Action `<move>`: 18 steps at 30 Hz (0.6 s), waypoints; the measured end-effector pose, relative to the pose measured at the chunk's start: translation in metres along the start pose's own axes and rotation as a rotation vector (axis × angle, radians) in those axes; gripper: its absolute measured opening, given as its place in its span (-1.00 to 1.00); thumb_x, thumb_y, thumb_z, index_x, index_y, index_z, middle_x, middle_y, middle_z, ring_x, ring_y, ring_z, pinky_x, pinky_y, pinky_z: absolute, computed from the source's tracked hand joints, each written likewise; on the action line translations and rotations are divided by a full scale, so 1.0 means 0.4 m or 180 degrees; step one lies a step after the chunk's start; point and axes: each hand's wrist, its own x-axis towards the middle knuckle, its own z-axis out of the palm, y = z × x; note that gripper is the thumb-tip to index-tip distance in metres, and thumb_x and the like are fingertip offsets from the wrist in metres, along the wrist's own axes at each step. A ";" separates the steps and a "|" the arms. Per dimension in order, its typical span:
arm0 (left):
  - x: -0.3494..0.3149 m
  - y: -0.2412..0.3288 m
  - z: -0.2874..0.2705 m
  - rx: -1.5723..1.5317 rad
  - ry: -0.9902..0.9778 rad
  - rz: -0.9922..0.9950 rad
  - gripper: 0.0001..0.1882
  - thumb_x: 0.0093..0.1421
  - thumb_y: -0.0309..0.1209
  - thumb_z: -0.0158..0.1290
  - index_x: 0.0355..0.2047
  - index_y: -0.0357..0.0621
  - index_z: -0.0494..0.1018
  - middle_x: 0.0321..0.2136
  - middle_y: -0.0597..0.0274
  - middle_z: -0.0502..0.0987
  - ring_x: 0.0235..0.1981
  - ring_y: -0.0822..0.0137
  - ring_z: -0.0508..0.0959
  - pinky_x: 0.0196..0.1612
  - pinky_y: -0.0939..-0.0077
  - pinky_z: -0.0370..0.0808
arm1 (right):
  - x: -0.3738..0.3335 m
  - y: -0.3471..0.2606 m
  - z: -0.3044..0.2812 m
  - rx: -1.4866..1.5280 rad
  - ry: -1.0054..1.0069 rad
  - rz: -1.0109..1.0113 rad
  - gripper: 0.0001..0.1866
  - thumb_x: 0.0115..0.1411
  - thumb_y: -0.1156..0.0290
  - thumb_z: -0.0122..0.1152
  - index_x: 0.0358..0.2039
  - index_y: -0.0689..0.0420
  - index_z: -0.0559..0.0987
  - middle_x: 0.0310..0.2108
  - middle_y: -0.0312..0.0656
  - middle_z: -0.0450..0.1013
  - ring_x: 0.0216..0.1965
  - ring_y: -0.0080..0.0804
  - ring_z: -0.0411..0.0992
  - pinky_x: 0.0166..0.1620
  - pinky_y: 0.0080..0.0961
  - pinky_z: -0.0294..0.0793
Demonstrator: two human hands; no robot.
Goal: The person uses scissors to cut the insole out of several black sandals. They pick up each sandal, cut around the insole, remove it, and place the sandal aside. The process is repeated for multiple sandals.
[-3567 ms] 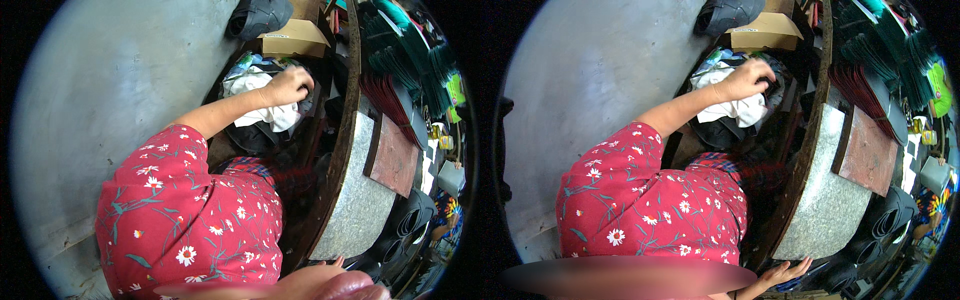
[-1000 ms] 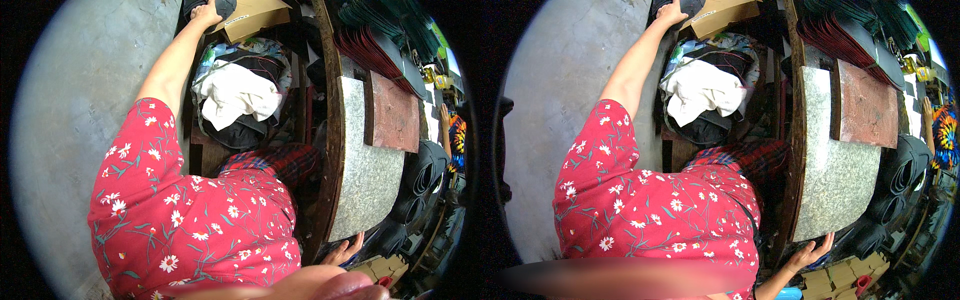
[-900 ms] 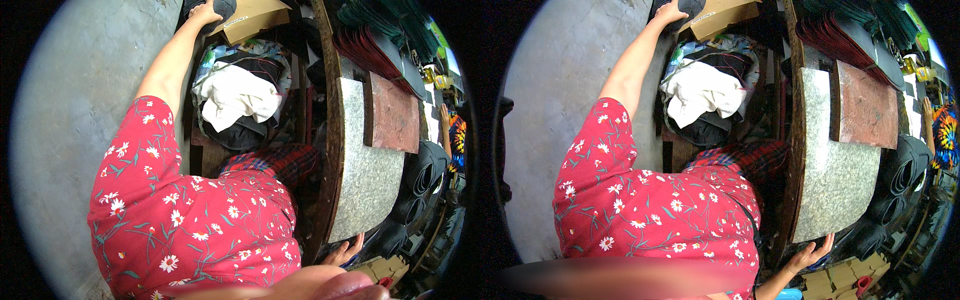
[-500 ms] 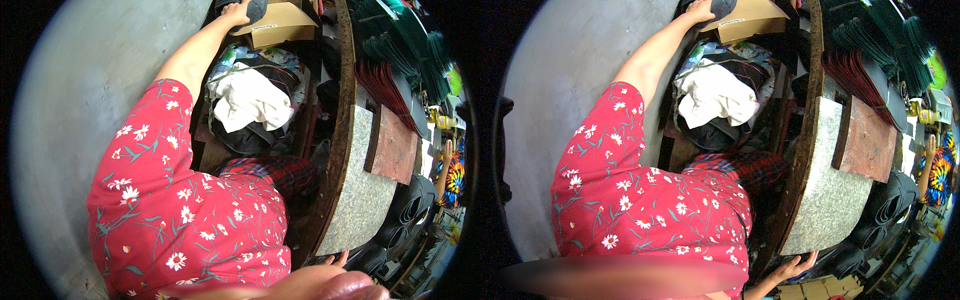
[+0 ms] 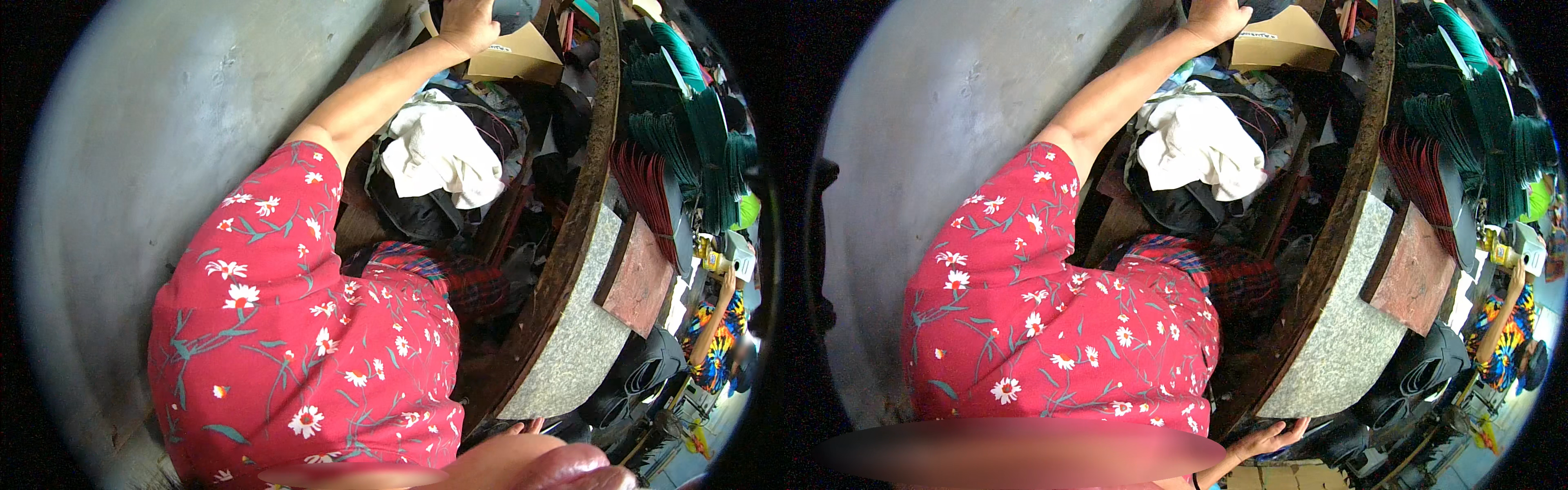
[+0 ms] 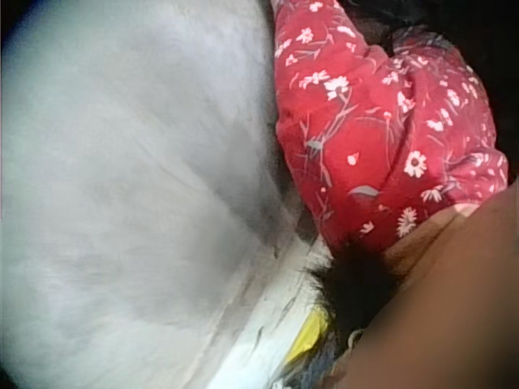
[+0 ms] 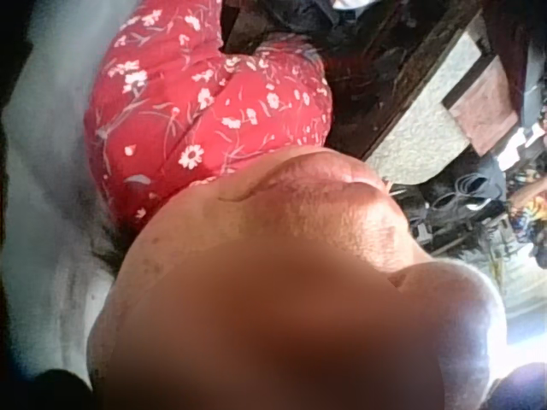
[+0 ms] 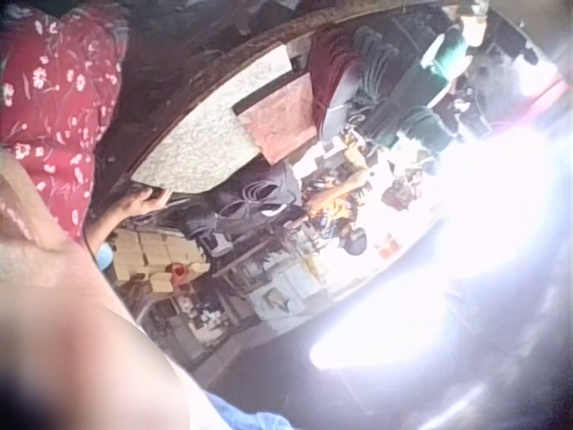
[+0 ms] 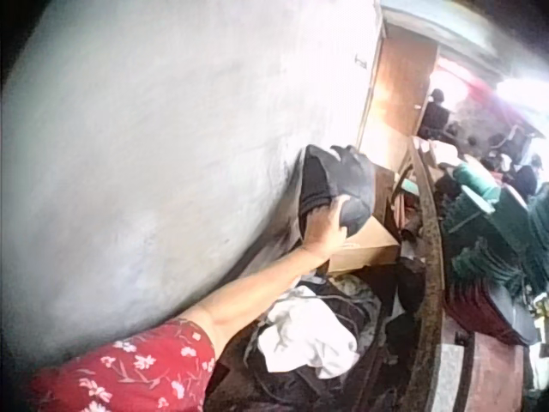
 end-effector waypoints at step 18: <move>-0.378 0.787 -0.434 -0.3829 -0.0918 0.2179 -0.75 0.28 -0.20 0.00 -0.05 0.14 0.43 -0.47 0.11 0.58 -0.33 -0.07 0.61 -0.20 0.03 0.48 | -0.017 -0.005 0.043 0.0902 0.0081 0.0535 -0.37 0.48 0.06 -0.05 0.33 0.32 0.26 0.29 0.03 0.28 0.29 -0.09 0.25 0.38 -0.14 0.15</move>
